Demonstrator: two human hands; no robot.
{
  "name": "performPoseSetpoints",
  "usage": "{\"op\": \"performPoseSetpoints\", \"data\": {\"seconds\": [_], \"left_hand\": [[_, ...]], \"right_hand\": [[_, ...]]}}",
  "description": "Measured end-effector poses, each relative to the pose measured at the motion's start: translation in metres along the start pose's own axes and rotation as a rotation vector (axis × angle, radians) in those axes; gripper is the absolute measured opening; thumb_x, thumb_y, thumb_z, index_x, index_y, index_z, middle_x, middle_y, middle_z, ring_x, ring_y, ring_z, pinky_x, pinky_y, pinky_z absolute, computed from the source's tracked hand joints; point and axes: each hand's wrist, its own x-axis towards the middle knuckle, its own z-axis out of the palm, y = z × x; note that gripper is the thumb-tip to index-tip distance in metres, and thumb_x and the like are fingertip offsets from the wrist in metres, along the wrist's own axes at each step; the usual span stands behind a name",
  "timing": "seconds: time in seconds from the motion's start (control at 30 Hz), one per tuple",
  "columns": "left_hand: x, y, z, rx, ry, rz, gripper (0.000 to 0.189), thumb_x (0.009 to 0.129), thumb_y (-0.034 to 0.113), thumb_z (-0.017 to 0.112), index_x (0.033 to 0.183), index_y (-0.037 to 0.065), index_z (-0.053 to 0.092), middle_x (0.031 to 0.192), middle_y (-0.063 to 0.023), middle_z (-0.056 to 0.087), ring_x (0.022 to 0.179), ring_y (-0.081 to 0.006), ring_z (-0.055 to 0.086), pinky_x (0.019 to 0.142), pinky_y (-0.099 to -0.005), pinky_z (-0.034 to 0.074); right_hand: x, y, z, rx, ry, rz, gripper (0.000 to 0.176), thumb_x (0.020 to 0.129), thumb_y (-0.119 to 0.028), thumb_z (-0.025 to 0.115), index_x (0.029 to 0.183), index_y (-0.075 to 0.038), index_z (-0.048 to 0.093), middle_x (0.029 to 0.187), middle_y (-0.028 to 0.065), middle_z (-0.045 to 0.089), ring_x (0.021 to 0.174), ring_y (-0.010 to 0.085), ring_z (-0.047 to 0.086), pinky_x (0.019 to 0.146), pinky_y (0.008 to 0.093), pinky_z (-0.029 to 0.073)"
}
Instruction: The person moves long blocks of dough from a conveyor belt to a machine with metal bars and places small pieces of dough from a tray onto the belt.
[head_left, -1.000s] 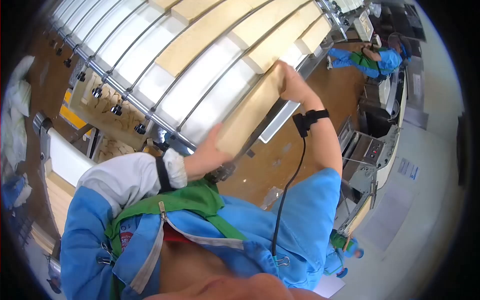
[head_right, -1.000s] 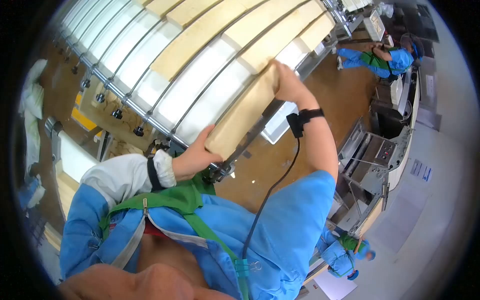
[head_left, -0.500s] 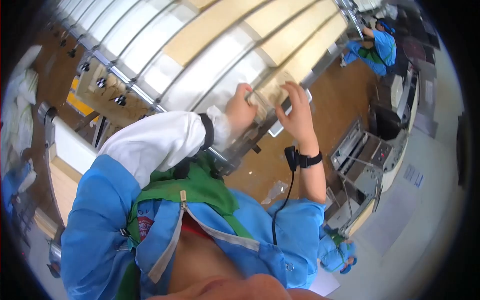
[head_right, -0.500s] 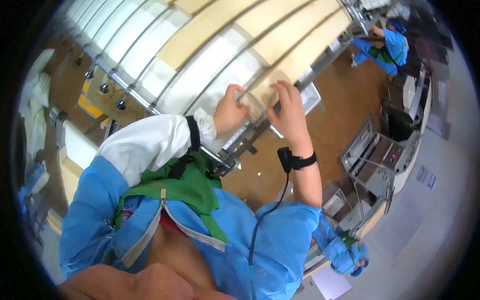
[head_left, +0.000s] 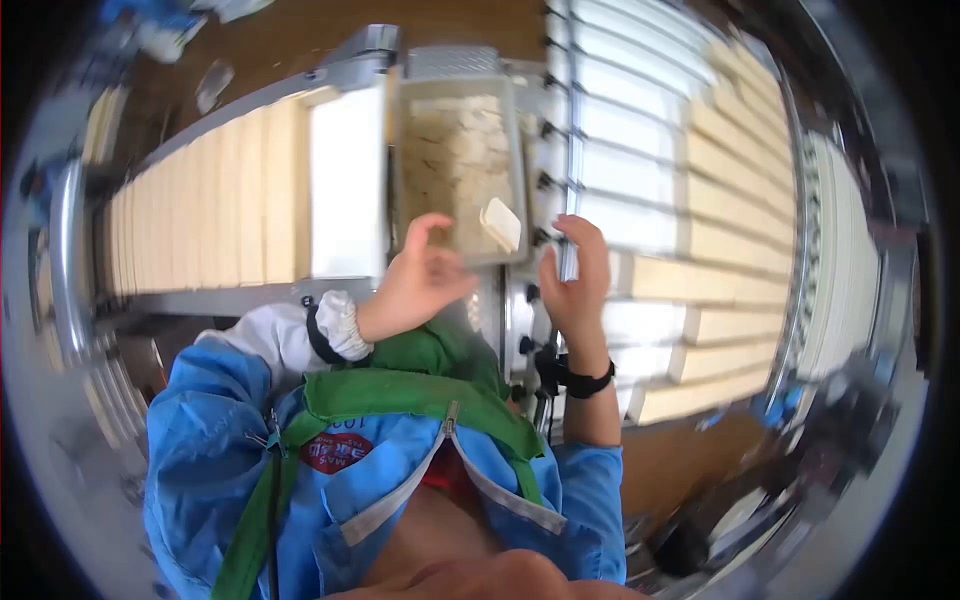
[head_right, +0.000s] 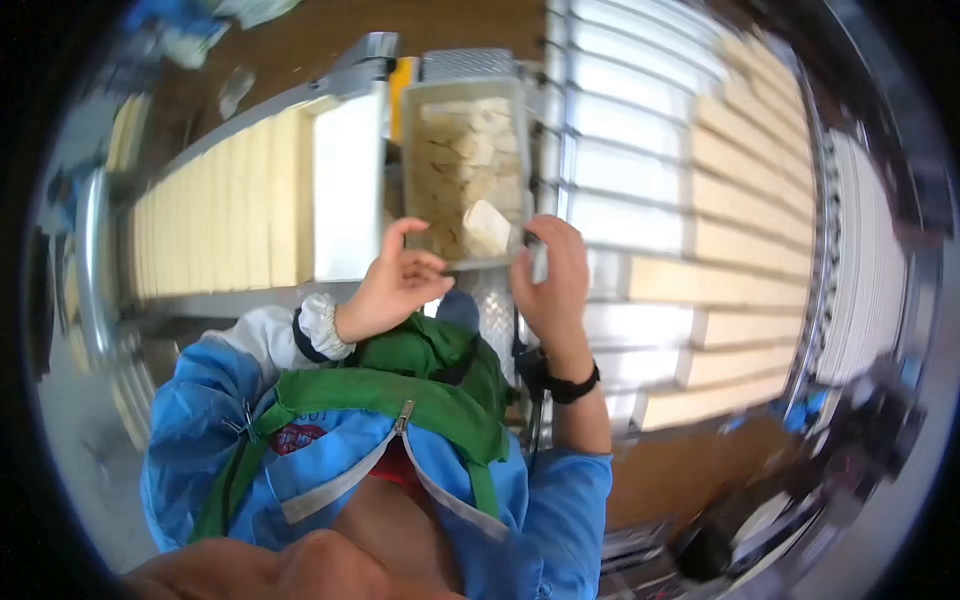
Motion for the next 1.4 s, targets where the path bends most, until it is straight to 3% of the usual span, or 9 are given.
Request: {"op": "performPoseSetpoints", "data": {"seconds": [0.2, 0.3, 0.43, 0.63, 0.9, 1.1, 1.2, 1.37, 1.4], "left_hand": [[-0.074, -0.115, -0.114, 0.072, 0.662, -0.168, 0.081, 0.076, 0.004, 0.078, 0.14, 0.013, 0.029, 0.082, -0.0029, 0.053, 0.07, -0.0129, 0.053, 0.062, -0.0272, 0.047], [-0.092, -0.128, -0.141, 0.164, 0.821, -0.319, 0.088, 0.072, 0.009, 0.08, 0.144, 0.013, 0.029, 0.078, -0.0016, 0.05, 0.067, -0.014, 0.05, 0.059, -0.0297, 0.045], [-0.096, -0.122, -0.166, -0.008, 0.771, -0.223, 0.102, 0.072, 0.013, 0.08, 0.154, 0.009, 0.02, 0.088, -0.0076, 0.059, 0.074, -0.0168, 0.056, 0.063, -0.0313, 0.049], [-0.093, -0.138, -0.195, -0.185, 0.581, -0.278, 0.104, 0.074, 0.011, 0.079, 0.159, 0.016, 0.019, 0.079, -0.0043, 0.059, 0.071, -0.0156, 0.058, 0.066, -0.0304, 0.051], [-0.082, -0.143, -0.185, -0.208, 0.65, -0.209, 0.1, 0.075, 0.008, 0.076, 0.158, 0.013, 0.02, 0.094, -0.012, 0.067, 0.074, -0.0194, 0.064, 0.069, -0.0324, 0.054], [-0.077, -0.11, -0.169, 0.045, 0.682, -0.232, 0.096, 0.07, 0.013, 0.078, 0.151, 0.006, 0.028, 0.098, -0.0233, 0.069, 0.088, -0.0393, 0.069, 0.079, -0.0437, 0.055], [-0.064, -0.131, -0.172, 0.46, 0.699, -0.004, 0.091, 0.068, 0.017, 0.079, 0.145, 0.0, 0.033, 0.096, -0.0283, 0.067, 0.09, -0.0454, 0.067, 0.079, -0.049, 0.055], [-0.037, -0.095, -0.167, 0.623, 0.614, -0.318, 0.068, 0.068, 0.018, 0.079, 0.125, -0.002, 0.048, 0.095, -0.0304, 0.067, 0.09, -0.0485, 0.066, 0.08, -0.0515, 0.054], [-0.028, -0.099, -0.161, 0.645, 0.655, -0.273, 0.067, 0.067, 0.019, 0.08, 0.123, -0.001, 0.049, 0.095, -0.0295, 0.067, 0.091, -0.0474, 0.066, 0.08, -0.051, 0.055]], "right_hand": [[0.101, -0.059, 0.25, 0.229, -0.396, -0.154, 0.039, 0.082, -0.009, 0.066, 0.119, 0.001, 0.059, 0.124, 0.0229, 0.059, 0.119, 0.0397, 0.055, 0.102, 0.0453, 0.045], [0.128, -0.072, 0.371, 0.013, -0.478, -0.277, 0.057, 0.087, -0.019, 0.066, 0.135, 0.006, 0.05, 0.143, 0.0237, 0.049, 0.138, 0.0376, 0.041, 0.116, 0.0437, 0.033], [0.133, -0.066, 0.437, -0.221, -0.535, -0.349, 0.062, 0.095, -0.03, 0.057, 0.145, 0.005, 0.043, 0.155, 0.021, 0.038, 0.148, 0.0334, 0.028, 0.123, 0.0433, 0.019], [0.127, -0.069, 0.432, -0.433, -0.634, -0.29, 0.061, 0.099, -0.034, 0.05, 0.147, 0.001, 0.04, 0.158, 0.018, 0.034, 0.149, 0.0314, 0.027, 0.123, 0.0464, 0.018], [0.171, -0.099, 0.446, -0.491, -0.591, -0.112, 0.064, 0.067, -0.036, 0.071, 0.117, 0.002, 0.059, 0.121, 0.0173, 0.057, 0.119, 0.0319, 0.048, 0.106, 0.0439, 0.031], [0.185, -0.063, 0.372, -0.723, -0.659, 0.035, 0.075, 0.066, -0.042, 0.074, 0.121, 0.007, 0.057, 0.121, 0.0204, 0.058, 0.119, 0.0321, 0.051, 0.103, 0.0438, 0.036], [0.199, -0.015, 0.306, -0.177, -0.857, 0.495, 0.096, 0.056, -0.046, 0.087, 0.127, 0.009, 0.053, 0.14, 0.0272, 0.048, 0.132, 0.0367, 0.046, 0.11, 0.0447, 0.037], [0.172, 0.053, 0.264, 0.088, -1.007, -0.2, 0.107, 0.042, -0.034, 0.097, 0.134, -0.006, 0.052, 0.118, 0.0138, 0.066, 0.113, 0.03, 0.062, 0.103, 0.0431, 0.045], [0.159, 0.063, 0.254, -0.046, -0.939, -0.385, 0.091, 0.049, -0.034, 0.093, 0.131, -0.018, 0.056, 0.116, 0.0115, 0.067, 0.109, 0.0348, 0.063, 0.093, 0.0461, 0.05]]}}
